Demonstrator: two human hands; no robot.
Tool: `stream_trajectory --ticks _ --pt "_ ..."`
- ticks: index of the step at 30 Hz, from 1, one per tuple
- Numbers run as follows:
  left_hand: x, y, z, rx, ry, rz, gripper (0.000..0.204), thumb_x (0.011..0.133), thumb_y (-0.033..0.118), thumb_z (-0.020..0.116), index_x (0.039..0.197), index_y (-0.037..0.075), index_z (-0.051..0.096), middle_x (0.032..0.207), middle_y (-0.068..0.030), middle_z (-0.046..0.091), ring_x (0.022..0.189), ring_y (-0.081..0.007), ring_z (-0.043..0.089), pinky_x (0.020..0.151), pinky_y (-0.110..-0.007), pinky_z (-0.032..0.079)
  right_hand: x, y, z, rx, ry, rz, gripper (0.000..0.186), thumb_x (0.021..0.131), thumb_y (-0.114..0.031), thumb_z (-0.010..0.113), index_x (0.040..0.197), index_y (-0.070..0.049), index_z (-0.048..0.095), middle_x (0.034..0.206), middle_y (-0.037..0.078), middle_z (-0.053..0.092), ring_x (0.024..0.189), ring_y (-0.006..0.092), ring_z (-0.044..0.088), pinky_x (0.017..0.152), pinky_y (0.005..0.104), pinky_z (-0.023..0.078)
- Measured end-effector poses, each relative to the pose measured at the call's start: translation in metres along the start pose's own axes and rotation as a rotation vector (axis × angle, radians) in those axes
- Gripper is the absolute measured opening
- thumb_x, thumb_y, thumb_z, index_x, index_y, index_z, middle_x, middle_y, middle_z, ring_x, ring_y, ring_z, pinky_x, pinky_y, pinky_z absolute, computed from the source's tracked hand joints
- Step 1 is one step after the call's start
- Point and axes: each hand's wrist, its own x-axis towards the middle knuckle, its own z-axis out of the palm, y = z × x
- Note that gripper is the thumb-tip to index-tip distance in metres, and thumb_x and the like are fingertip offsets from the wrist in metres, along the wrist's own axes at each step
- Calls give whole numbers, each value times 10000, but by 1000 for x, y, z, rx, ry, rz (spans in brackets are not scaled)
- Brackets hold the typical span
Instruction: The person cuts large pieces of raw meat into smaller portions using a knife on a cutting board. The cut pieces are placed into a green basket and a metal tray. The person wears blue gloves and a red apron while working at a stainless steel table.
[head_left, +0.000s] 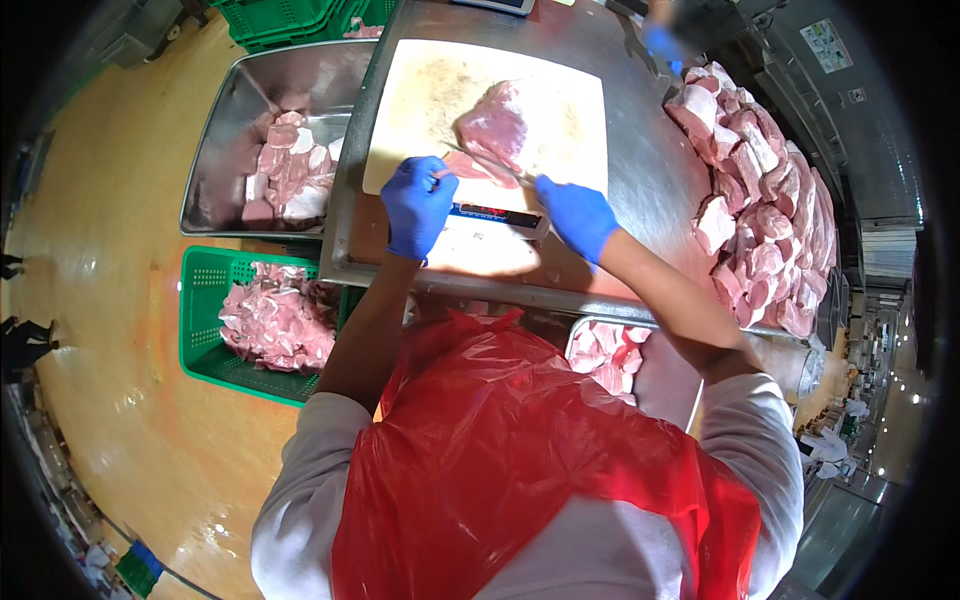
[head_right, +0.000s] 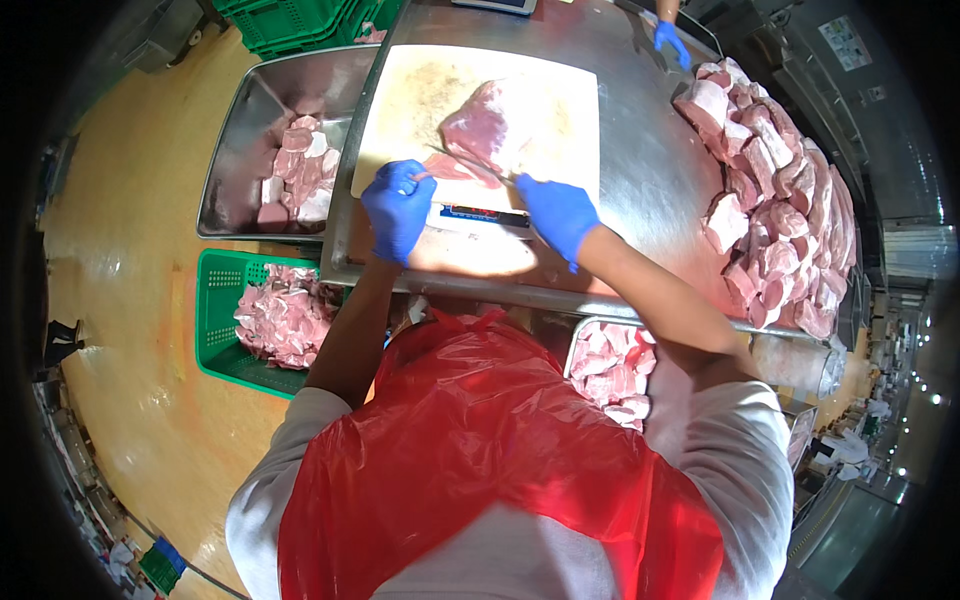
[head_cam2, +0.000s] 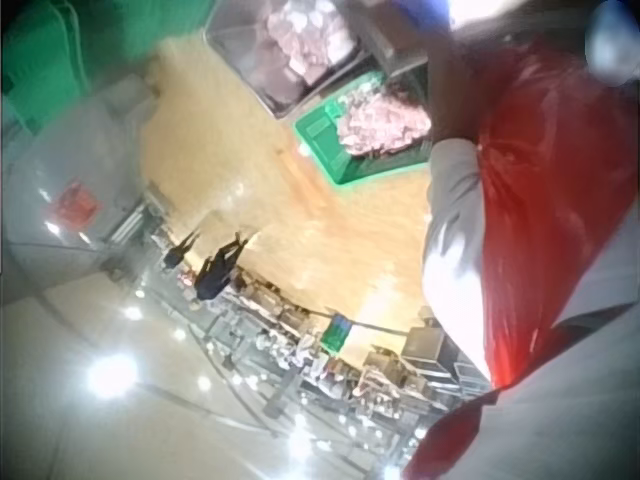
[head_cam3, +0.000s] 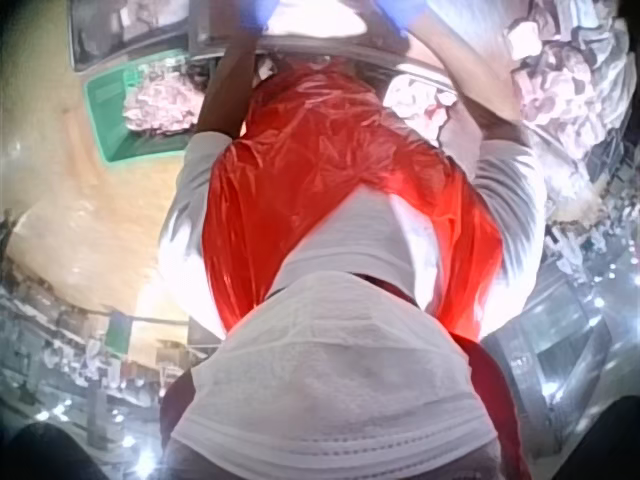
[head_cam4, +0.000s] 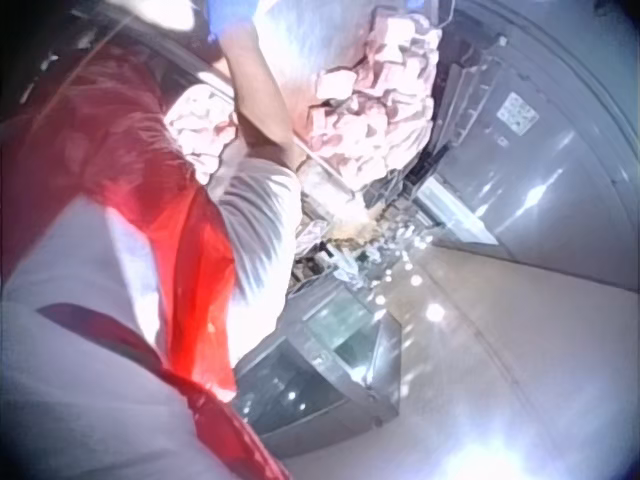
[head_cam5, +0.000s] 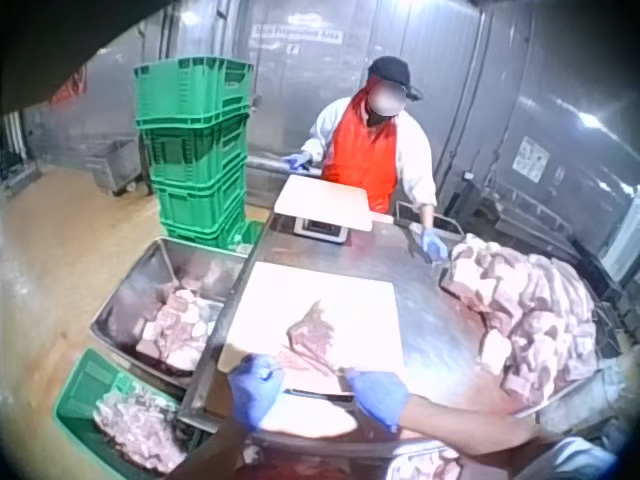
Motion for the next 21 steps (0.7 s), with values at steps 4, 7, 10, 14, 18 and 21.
stream_trajectory --ticks 4,7,10,14,18,21 --pt "13 -36 -46 71 357 -417 29 849 96 689 860 71 698 808 -72 685 700 -183 631 689 -327 516 -50 44 -14 -180 -109 41 198 959 -144 524 1150 -91 531 843 195 702 742 401 692 640 497 541" --pt "-1 -95 -141 156 442 -182 116 865 150 695 895 39 701 850 -66 693 754 -178 635 727 -338 521 -78 64 -12 -150 16 18 155 976 -179 548 1107 -97 536 835 193 695 712 401 680 605 499 529" --pt "-38 -102 -221 492 584 -222 146 846 144 716 873 3 691 873 -129 689 760 -242 636 733 -379 525 -92 56 3 53 258 44 130 983 -190 586 1040 -84 538 814 209 672 699 419 659 588 507 512" --pt "-151 -171 -372 924 -12 -469 357 816 53 660 1161 -23 609 1026 -225 701 930 -401 683 825 -446 542 -84 30 12 469 531 217 116 984 -135 620 987 -42 550 740 222 622 682 433 641 564 479 484" --pt "-116 -138 -330 998 -257 -418 499 861 95 635 1333 -37 542 1125 -286 662 1009 -457 643 917 -440 522 -87 39 21 543 605 314 153 1029 -157 581 1023 -4 578 674 94 594 580 156 562 553 327 458" --pt "-37 -76 -208 540 -18 -304 303 888 87 681 1174 -11 663 1052 -187 714 913 -272 690 827 -365 548 -82 49 9 550 595 337 160 1031 -162 577 1040 -2 582 707 107 612 603 167 570 574 327 467"
